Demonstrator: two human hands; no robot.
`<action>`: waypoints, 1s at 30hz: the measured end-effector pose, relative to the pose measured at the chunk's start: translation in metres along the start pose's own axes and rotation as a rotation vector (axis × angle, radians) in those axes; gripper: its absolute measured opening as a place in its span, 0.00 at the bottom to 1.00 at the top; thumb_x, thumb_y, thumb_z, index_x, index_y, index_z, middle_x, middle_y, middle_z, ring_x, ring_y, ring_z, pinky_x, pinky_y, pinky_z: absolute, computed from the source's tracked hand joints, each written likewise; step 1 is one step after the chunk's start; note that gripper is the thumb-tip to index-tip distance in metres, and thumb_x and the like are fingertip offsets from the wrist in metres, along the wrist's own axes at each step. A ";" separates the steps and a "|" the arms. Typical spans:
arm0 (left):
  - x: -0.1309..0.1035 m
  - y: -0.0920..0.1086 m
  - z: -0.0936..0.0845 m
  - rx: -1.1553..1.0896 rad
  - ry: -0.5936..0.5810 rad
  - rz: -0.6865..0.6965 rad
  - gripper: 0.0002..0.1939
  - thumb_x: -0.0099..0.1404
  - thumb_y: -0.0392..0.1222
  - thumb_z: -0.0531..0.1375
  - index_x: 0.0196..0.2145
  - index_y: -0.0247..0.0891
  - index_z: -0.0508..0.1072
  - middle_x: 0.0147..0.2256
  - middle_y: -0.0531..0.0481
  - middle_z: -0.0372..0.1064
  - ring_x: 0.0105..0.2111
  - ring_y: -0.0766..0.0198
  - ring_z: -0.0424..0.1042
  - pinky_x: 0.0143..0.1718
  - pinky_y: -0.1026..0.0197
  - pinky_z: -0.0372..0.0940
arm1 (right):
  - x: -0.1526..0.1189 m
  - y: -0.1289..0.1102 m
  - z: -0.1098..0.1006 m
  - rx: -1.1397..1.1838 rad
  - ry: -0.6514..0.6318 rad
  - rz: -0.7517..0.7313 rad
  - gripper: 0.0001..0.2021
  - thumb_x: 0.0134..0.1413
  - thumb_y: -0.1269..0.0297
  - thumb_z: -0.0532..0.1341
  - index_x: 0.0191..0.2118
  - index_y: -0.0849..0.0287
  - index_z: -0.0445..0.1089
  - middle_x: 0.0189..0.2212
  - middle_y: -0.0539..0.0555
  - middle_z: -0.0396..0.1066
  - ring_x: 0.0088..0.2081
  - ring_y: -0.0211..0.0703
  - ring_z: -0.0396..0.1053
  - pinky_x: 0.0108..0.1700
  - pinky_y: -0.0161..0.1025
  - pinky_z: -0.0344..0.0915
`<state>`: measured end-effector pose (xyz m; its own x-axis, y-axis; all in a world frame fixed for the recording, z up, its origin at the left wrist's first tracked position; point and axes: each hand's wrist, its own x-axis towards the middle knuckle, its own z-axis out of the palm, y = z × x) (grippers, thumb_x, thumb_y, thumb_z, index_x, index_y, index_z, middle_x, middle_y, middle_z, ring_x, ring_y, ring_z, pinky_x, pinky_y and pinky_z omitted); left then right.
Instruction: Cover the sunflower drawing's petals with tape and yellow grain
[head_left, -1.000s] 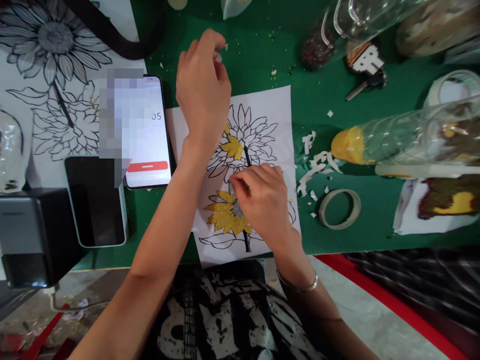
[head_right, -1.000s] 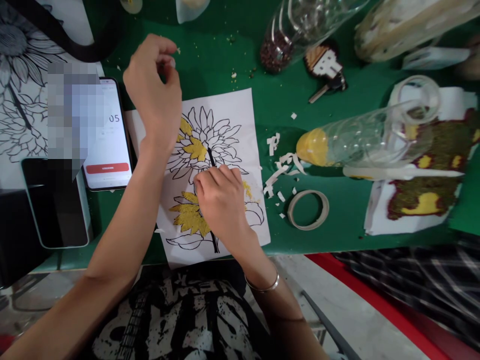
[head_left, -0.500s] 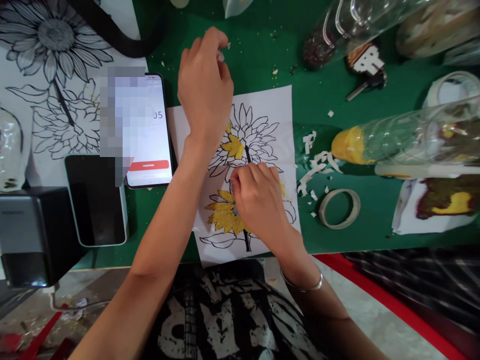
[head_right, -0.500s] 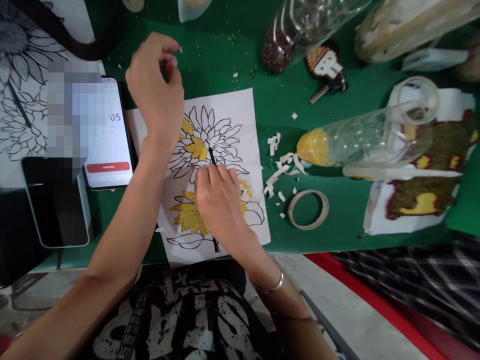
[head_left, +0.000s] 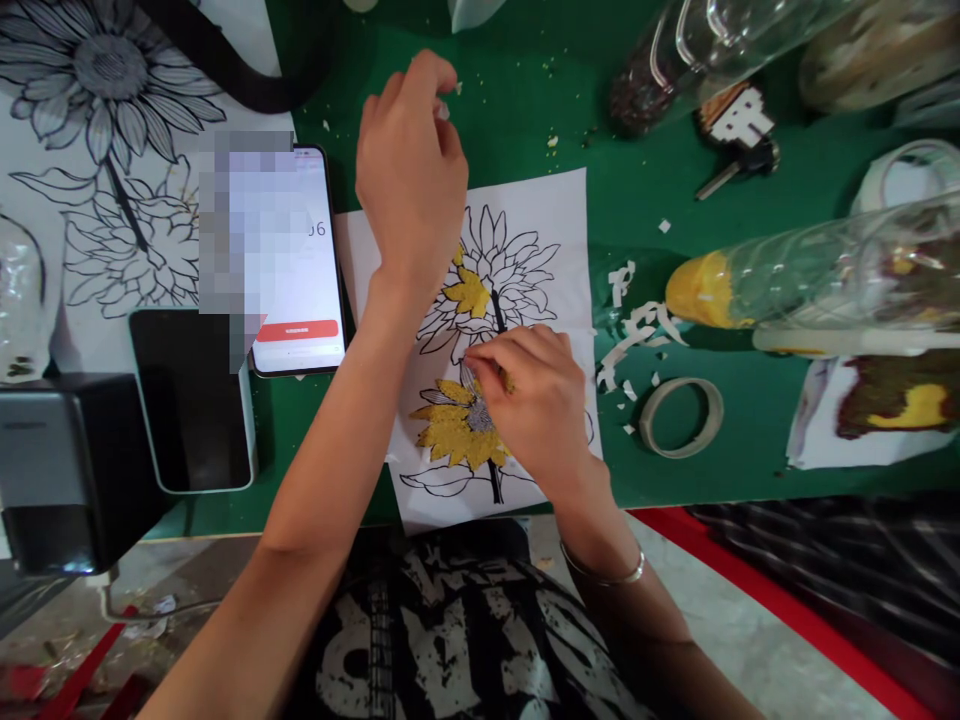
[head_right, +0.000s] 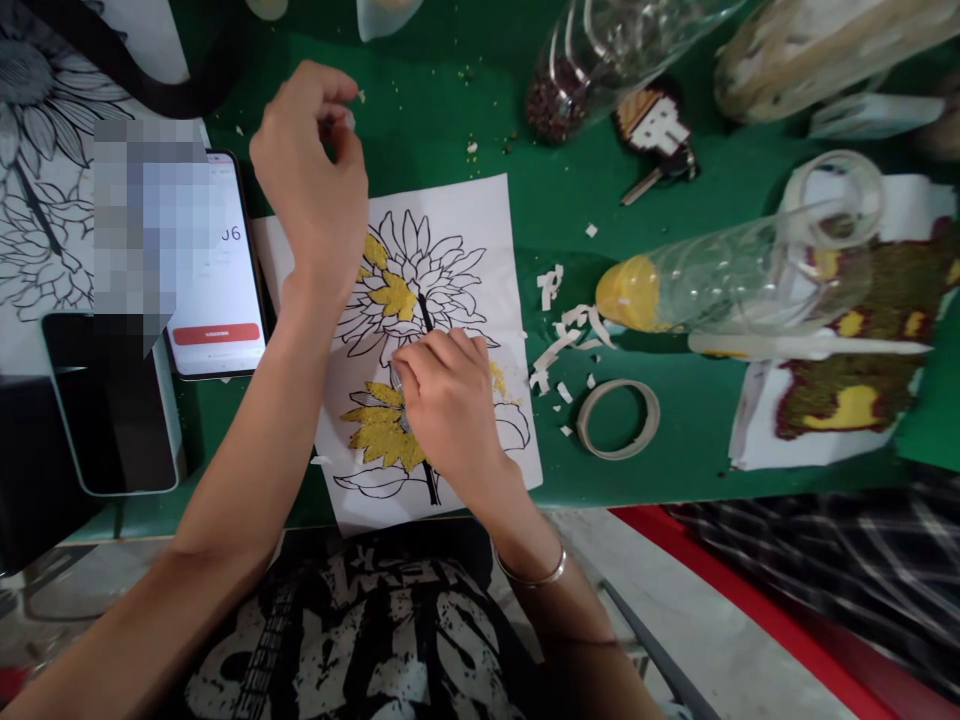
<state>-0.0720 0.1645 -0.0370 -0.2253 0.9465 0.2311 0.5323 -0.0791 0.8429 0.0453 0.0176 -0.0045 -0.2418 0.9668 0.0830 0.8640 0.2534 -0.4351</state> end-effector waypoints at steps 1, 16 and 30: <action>0.000 0.000 0.000 0.002 0.002 -0.008 0.18 0.56 0.17 0.50 0.28 0.42 0.60 0.31 0.50 0.63 0.34 0.60 0.62 0.37 0.56 0.56 | 0.000 0.000 0.001 -0.013 0.007 -0.015 0.08 0.54 0.72 0.57 0.26 0.57 0.66 0.24 0.49 0.69 0.30 0.41 0.61 0.35 0.40 0.55; -0.001 0.006 -0.001 0.061 0.002 -0.031 0.17 0.56 0.17 0.50 0.29 0.41 0.62 0.31 0.49 0.65 0.34 0.60 0.63 0.35 0.57 0.57 | 0.001 -0.012 0.001 -0.239 -0.127 -0.031 0.10 0.56 0.75 0.49 0.28 0.59 0.62 0.26 0.55 0.66 0.32 0.45 0.57 0.35 0.41 0.53; -0.001 -0.011 0.009 0.045 0.147 0.128 0.18 0.54 0.16 0.53 0.28 0.42 0.63 0.28 0.54 0.66 0.31 0.62 0.63 0.34 0.58 0.57 | 0.003 0.000 -0.004 0.067 -0.035 0.124 0.07 0.54 0.73 0.54 0.27 0.56 0.64 0.25 0.49 0.69 0.30 0.40 0.62 0.37 0.40 0.57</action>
<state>-0.0708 0.1669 -0.0510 -0.2682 0.8734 0.4064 0.5994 -0.1789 0.7802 0.0465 0.0211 -0.0008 -0.1510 0.9885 -0.0063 0.8573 0.1278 -0.4986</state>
